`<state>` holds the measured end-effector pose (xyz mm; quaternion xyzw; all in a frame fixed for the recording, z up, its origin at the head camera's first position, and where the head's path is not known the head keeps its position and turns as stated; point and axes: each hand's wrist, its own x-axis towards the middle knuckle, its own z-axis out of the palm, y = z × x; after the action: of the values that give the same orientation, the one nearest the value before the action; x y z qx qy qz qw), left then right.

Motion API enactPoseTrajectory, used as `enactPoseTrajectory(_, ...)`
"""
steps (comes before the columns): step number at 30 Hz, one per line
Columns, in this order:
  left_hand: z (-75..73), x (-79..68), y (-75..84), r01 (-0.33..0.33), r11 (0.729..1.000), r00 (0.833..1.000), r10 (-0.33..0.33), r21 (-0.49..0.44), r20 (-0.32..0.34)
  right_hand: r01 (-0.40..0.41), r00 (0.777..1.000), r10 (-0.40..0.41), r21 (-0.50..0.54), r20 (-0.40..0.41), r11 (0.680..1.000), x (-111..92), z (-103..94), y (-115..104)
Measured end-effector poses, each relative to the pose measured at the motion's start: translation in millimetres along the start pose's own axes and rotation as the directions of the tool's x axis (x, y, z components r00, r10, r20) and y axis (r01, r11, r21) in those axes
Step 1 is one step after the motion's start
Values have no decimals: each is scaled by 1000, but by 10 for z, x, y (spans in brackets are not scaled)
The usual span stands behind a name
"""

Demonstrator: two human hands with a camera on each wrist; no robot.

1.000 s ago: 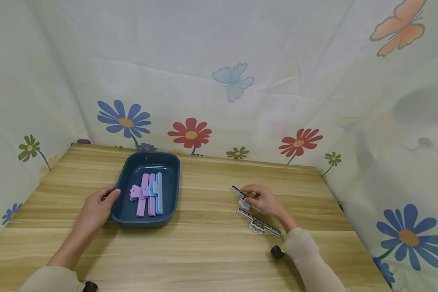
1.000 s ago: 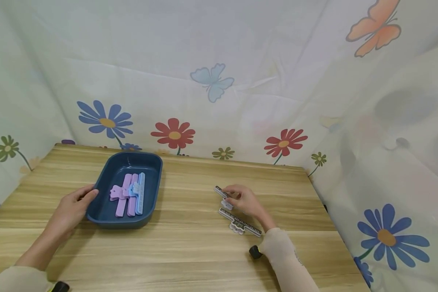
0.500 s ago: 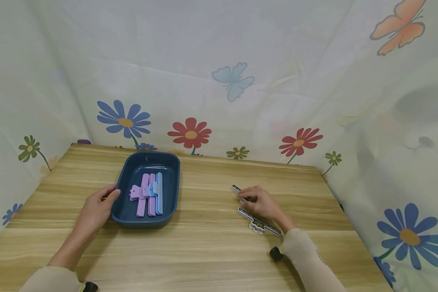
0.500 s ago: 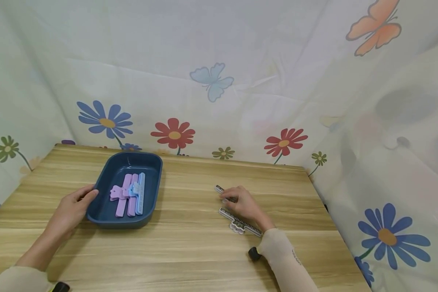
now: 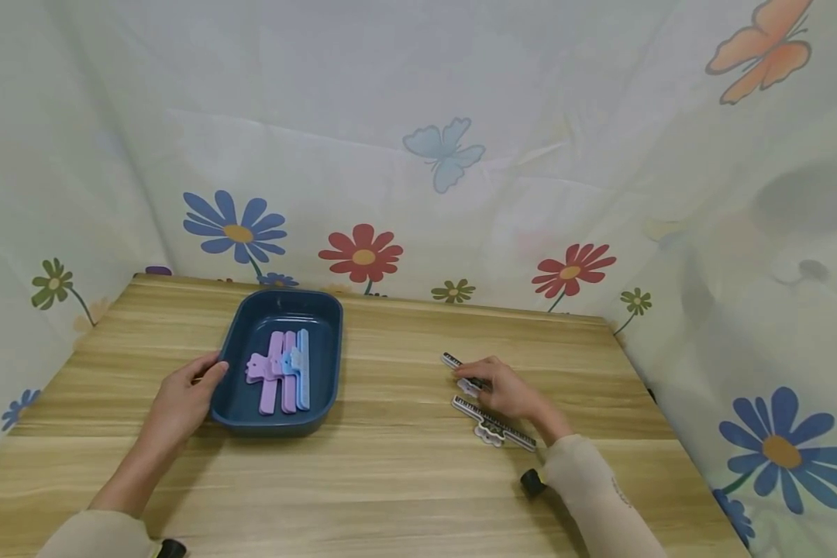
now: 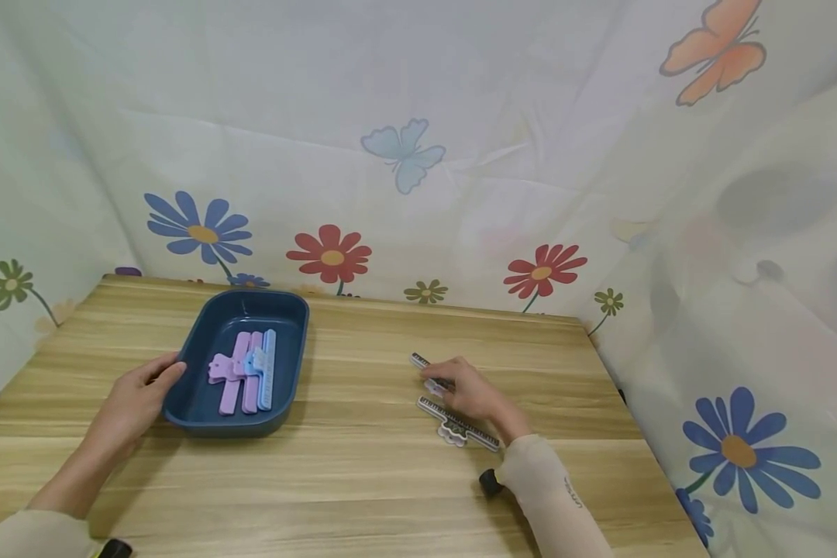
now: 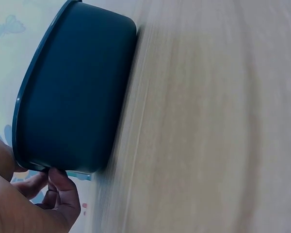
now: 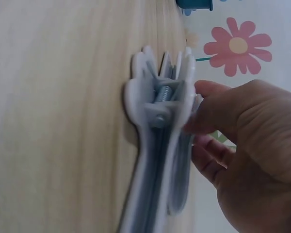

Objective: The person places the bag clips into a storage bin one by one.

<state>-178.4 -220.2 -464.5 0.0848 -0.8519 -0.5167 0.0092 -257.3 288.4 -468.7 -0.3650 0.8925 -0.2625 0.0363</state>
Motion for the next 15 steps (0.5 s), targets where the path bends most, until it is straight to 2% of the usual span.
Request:
enactPoseTrajectory(8,-3,-10,1,-2,1000,1000,2,1,3,-55,996,59,-58,66,997,5,-46,-51)
enactPoseTrajectory(15,2,-15,2,-24,1000,1000,24,0,-10,-127,989,133,-90,70,988,14,-38,-121)
